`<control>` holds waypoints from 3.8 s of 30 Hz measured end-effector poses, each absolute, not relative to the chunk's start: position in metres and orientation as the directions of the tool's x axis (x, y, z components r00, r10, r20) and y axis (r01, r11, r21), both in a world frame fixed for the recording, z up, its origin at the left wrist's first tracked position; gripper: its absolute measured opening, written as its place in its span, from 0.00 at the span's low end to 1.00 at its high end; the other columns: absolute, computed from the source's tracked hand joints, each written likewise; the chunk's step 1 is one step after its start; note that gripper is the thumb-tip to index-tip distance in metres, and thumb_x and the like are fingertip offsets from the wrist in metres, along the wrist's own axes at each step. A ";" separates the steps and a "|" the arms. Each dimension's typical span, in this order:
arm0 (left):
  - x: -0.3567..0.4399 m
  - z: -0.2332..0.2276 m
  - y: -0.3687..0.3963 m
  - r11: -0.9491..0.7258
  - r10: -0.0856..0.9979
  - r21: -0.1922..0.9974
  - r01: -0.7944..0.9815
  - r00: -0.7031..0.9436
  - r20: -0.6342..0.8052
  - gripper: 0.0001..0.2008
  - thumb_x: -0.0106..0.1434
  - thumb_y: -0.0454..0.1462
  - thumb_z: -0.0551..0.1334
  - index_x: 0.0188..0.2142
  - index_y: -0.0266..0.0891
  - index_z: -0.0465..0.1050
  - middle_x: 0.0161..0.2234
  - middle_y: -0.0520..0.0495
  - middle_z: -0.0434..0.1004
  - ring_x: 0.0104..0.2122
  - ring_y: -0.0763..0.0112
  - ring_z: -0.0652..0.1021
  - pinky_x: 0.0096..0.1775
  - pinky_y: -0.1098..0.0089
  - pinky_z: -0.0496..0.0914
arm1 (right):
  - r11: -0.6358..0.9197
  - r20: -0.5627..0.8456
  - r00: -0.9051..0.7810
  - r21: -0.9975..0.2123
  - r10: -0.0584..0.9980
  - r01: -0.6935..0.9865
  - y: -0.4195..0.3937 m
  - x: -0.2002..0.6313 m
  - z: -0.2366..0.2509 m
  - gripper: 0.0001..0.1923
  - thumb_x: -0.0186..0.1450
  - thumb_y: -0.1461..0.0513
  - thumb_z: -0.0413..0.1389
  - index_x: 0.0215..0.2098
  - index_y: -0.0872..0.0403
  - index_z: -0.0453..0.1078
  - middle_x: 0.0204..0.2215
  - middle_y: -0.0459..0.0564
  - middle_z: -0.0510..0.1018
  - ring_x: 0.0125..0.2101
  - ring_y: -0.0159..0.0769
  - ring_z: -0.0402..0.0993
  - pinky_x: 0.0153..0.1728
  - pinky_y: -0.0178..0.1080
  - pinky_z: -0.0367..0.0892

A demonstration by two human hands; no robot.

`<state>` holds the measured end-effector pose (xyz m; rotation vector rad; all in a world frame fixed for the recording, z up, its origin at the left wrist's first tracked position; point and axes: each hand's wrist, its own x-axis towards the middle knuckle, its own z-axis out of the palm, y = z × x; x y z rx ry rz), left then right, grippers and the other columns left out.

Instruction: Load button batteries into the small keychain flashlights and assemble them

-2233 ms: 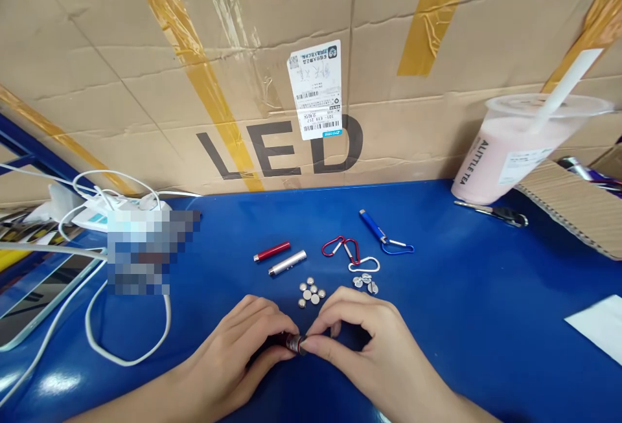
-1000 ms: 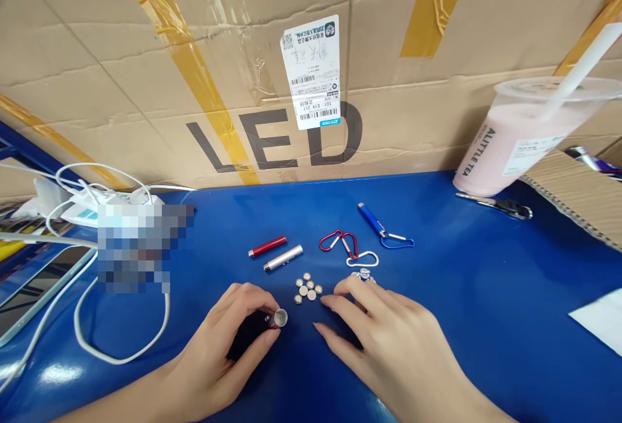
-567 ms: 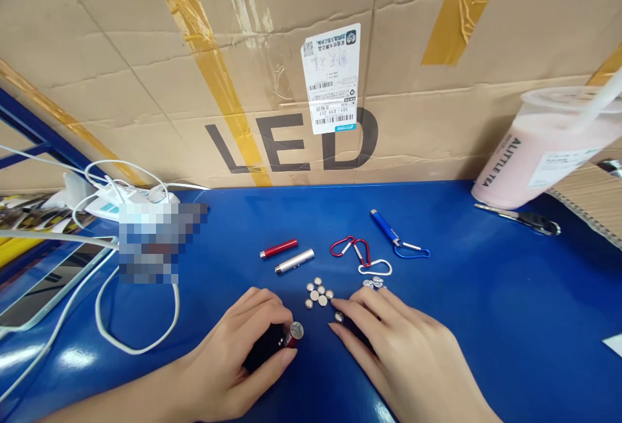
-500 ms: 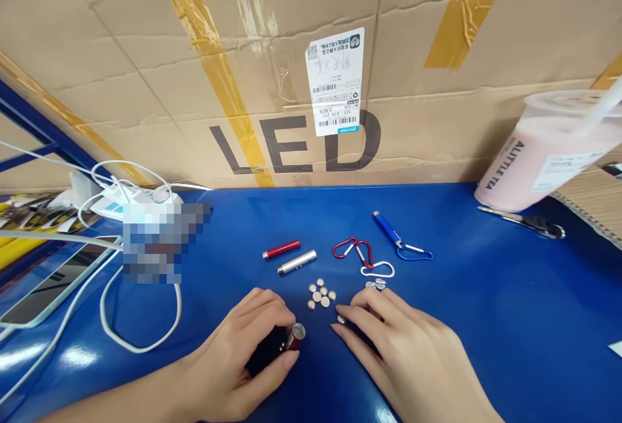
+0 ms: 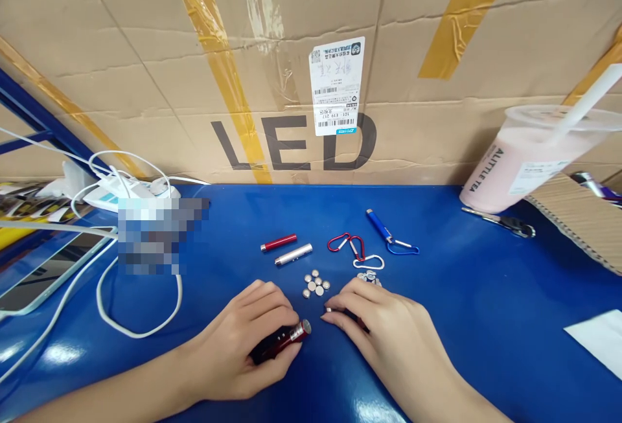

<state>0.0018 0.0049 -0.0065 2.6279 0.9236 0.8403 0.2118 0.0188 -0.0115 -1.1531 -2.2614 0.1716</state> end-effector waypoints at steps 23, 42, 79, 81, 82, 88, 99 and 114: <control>-0.002 -0.006 0.004 -0.816 0.578 0.354 0.458 0.677 0.456 0.07 0.68 0.34 0.52 0.40 0.33 0.67 0.27 0.48 0.72 0.26 0.70 0.67 0.31 0.69 0.60 | 0.597 0.425 -0.476 -0.743 0.770 0.303 0.008 0.207 -0.006 0.04 0.61 0.66 0.59 0.31 0.53 0.76 0.23 0.45 0.76 0.21 0.27 0.71 0.19 0.27 0.69; -0.006 -0.010 0.005 -0.616 0.786 0.572 0.542 0.474 0.398 0.07 0.67 0.32 0.51 0.44 0.39 0.64 0.39 0.45 0.74 0.41 0.64 0.72 0.42 0.66 0.64 | 0.645 0.465 -0.454 -0.456 0.760 0.613 0.019 0.212 -0.013 0.11 0.61 0.63 0.56 0.43 0.50 0.72 0.37 0.49 0.78 0.37 0.36 0.76 0.36 0.36 0.75; -0.002 -0.011 0.006 -0.703 0.709 0.478 0.527 0.575 0.408 0.07 0.68 0.35 0.51 0.39 0.38 0.67 0.30 0.49 0.74 0.27 0.71 0.68 0.33 0.68 0.61 | 0.640 0.553 -0.354 -0.496 0.754 0.587 0.017 0.212 -0.007 0.08 0.64 0.63 0.54 0.34 0.49 0.75 0.35 0.49 0.78 0.36 0.37 0.75 0.37 0.40 0.71; -0.002 -0.012 0.005 -0.707 0.705 0.479 0.521 0.578 0.412 0.07 0.68 0.35 0.51 0.39 0.38 0.67 0.30 0.49 0.74 0.26 0.71 0.68 0.32 0.68 0.61 | 0.632 0.585 -0.297 -0.528 0.755 0.567 0.015 0.210 -0.004 0.07 0.63 0.63 0.54 0.32 0.49 0.75 0.33 0.48 0.77 0.34 0.35 0.75 0.34 0.37 0.72; -0.002 -0.012 0.005 -0.709 0.702 0.479 0.517 0.580 0.413 0.07 0.68 0.35 0.51 0.39 0.37 0.67 0.30 0.49 0.74 0.26 0.70 0.67 0.32 0.68 0.61 | 0.633 0.594 -0.281 -0.539 0.753 0.556 0.014 0.209 -0.003 0.07 0.63 0.63 0.55 0.32 0.50 0.75 0.32 0.48 0.77 0.33 0.35 0.75 0.33 0.36 0.72; -0.003 -0.009 0.006 -0.758 0.645 0.449 0.474 0.645 0.410 0.09 0.70 0.37 0.50 0.40 0.36 0.66 0.28 0.48 0.73 0.27 0.69 0.67 0.32 0.68 0.61 | 0.706 0.631 -0.344 -0.513 0.696 0.488 0.008 0.206 0.000 0.04 0.60 0.64 0.59 0.28 0.50 0.75 0.27 0.46 0.76 0.28 0.32 0.75 0.29 0.32 0.73; -0.003 -0.002 0.006 -0.797 0.600 0.372 0.475 0.692 0.401 0.12 0.71 0.38 0.47 0.40 0.34 0.65 0.28 0.49 0.74 0.26 0.70 0.68 0.32 0.69 0.61 | 0.725 0.550 -0.474 -0.554 0.688 0.409 0.009 0.204 0.002 0.05 0.60 0.66 0.58 0.27 0.52 0.73 0.26 0.46 0.75 0.26 0.29 0.75 0.27 0.26 0.72; -0.005 -0.014 0.005 -0.720 0.690 0.477 0.505 0.595 0.412 0.07 0.71 0.37 0.47 0.40 0.39 0.61 0.31 0.50 0.72 0.27 0.71 0.68 0.34 0.69 0.60 | 0.442 0.362 -0.266 -0.815 0.893 0.374 0.016 0.209 -0.009 0.06 0.59 0.63 0.58 0.36 0.50 0.75 0.31 0.48 0.80 0.25 0.31 0.76 0.26 0.28 0.74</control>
